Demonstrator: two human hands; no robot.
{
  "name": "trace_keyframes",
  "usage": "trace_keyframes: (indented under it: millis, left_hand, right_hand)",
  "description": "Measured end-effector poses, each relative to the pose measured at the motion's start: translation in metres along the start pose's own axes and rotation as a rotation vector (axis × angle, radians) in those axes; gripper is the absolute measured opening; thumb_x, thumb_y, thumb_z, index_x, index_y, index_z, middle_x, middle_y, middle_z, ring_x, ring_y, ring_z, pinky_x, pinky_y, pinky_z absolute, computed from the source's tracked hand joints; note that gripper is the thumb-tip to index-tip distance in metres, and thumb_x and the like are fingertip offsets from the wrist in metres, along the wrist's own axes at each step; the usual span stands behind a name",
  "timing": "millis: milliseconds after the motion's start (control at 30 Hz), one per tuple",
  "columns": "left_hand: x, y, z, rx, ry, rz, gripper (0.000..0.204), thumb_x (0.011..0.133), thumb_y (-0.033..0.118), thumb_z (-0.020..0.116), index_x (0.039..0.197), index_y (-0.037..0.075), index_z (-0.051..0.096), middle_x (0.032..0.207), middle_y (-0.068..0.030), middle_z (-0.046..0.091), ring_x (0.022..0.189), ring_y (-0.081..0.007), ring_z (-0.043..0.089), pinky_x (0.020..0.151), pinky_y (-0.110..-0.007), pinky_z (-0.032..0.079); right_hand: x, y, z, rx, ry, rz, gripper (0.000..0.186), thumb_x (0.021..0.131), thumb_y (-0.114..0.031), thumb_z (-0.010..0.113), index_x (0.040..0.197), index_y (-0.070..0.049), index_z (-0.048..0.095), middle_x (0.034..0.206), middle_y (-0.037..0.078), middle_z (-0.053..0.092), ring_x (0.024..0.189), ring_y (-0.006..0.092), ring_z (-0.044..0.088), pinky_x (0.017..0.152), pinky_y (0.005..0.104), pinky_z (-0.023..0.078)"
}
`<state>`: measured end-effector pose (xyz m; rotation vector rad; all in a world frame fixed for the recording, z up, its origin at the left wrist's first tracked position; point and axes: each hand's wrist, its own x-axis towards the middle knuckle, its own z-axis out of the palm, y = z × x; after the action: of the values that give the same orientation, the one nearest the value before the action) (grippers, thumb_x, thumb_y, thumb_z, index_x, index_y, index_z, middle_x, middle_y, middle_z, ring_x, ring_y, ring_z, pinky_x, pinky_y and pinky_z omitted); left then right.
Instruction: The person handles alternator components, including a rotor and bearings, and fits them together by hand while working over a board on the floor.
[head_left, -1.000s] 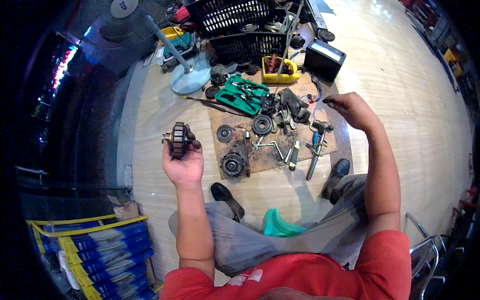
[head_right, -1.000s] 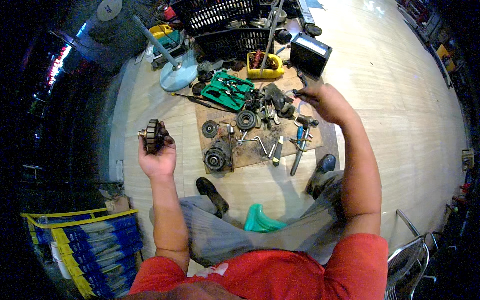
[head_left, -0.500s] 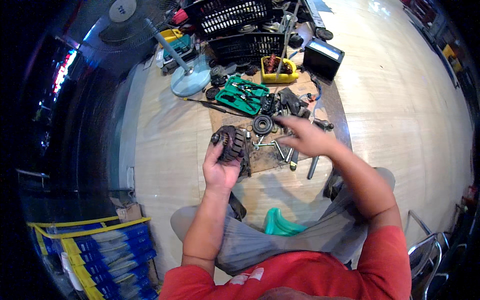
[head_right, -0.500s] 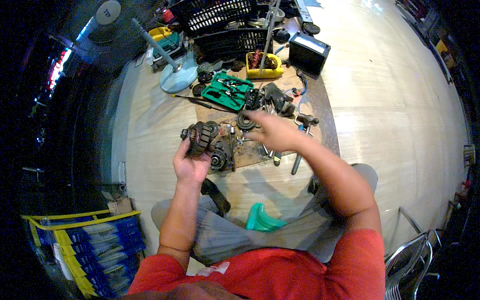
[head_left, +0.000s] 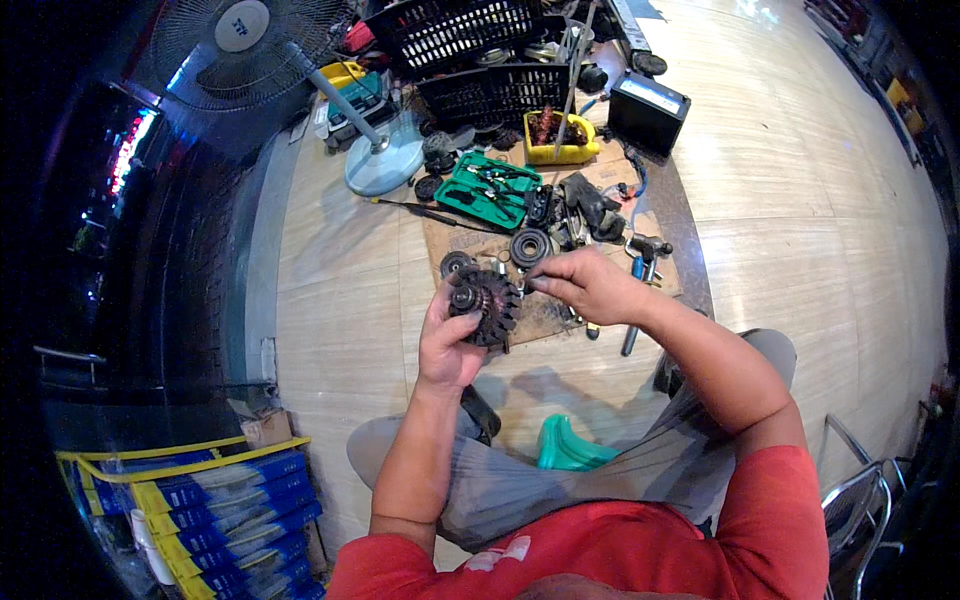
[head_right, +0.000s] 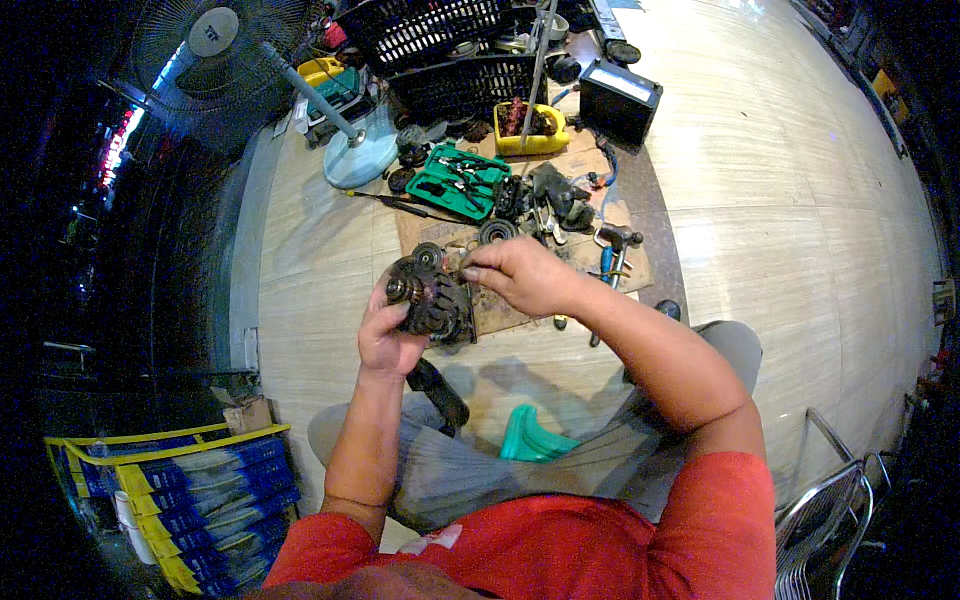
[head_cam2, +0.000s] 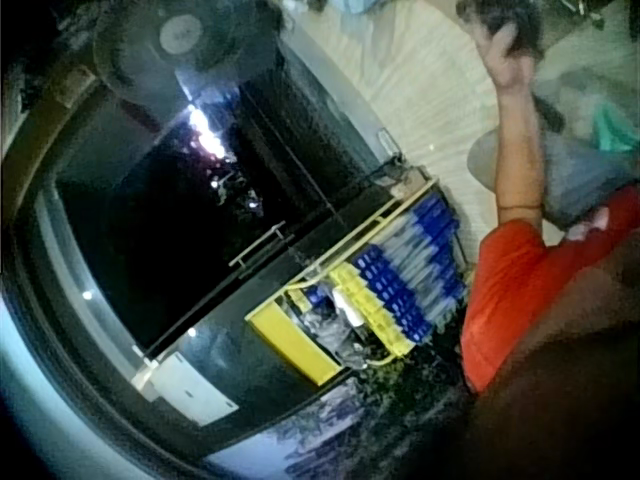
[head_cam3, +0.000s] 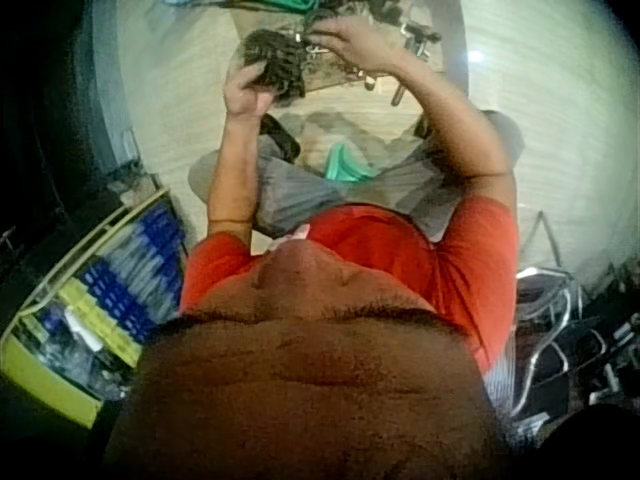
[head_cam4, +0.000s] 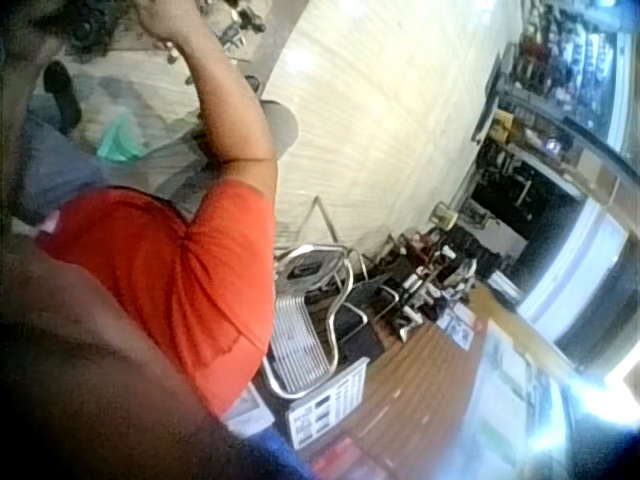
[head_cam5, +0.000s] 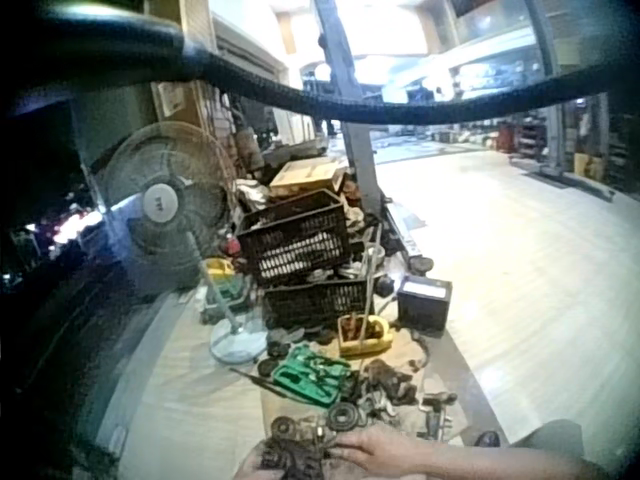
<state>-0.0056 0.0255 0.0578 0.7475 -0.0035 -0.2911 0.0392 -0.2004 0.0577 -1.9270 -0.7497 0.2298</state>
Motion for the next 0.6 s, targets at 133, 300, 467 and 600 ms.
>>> trace_keyframes:
  millis: [133, 300, 467, 600]
  left_hand:
    - [-0.001, 0.001, 0.007, 0.066, 0.028, -0.003, 0.061, 0.071, -0.004, 0.06, 0.129, -0.003, 0.041, 0.112, -0.0156, 0.059, 0.102, -0.0271, 0.062, 0.093, -0.04, 0.051]
    - [0.005, 0.002, 0.008, 0.256, 0.056, 0.06, 0.059, 0.072, -0.007, 0.063, 0.127, -0.002, 0.042, 0.111, -0.0132, 0.06, 0.099, -0.0227, 0.063, 0.091, -0.036, 0.051]
    - [0.008, -0.007, 0.0, 0.358, 0.215, 0.196, 0.052, 0.075, -0.011, 0.061, 0.123, -0.002, 0.043, 0.107, -0.0112, 0.06, 0.097, -0.0206, 0.063, 0.087, -0.033, 0.052]
    - [0.013, -0.009, -0.01, 0.235, 0.307, 0.256, 0.046, 0.078, -0.012, 0.06, 0.119, -0.001, 0.044, 0.106, -0.0123, 0.06, 0.096, -0.0218, 0.063, 0.085, -0.034, 0.053]
  right_hand:
    - [0.0, -0.009, -0.01, -0.106, 0.045, -0.036, 0.019, 0.092, -0.022, 0.057, 0.096, -0.005, 0.063, 0.085, 0.02, 0.063, 0.081, 0.0396, 0.061, 0.07, 0.0444, 0.049]
    - [-0.005, -0.016, -0.021, -0.279, 0.083, -0.031, 0.018, 0.091, -0.023, 0.057, 0.092, -0.005, 0.061, 0.079, 0.019, 0.062, 0.077, 0.0407, 0.06, 0.066, 0.0483, 0.047]
    - [-0.016, -0.034, -0.022, -0.297, 0.085, 0.0, 0.018, 0.089, -0.023, 0.059, 0.086, -0.005, 0.059, 0.075, 0.018, 0.061, 0.076, 0.0402, 0.06, 0.065, 0.0486, 0.048]
    - [-0.026, -0.035, -0.012, -0.303, 0.055, -0.065, 0.017, 0.087, -0.022, 0.06, 0.087, -0.006, 0.058, 0.076, 0.017, 0.062, 0.074, 0.0395, 0.061, 0.064, 0.0496, 0.049]
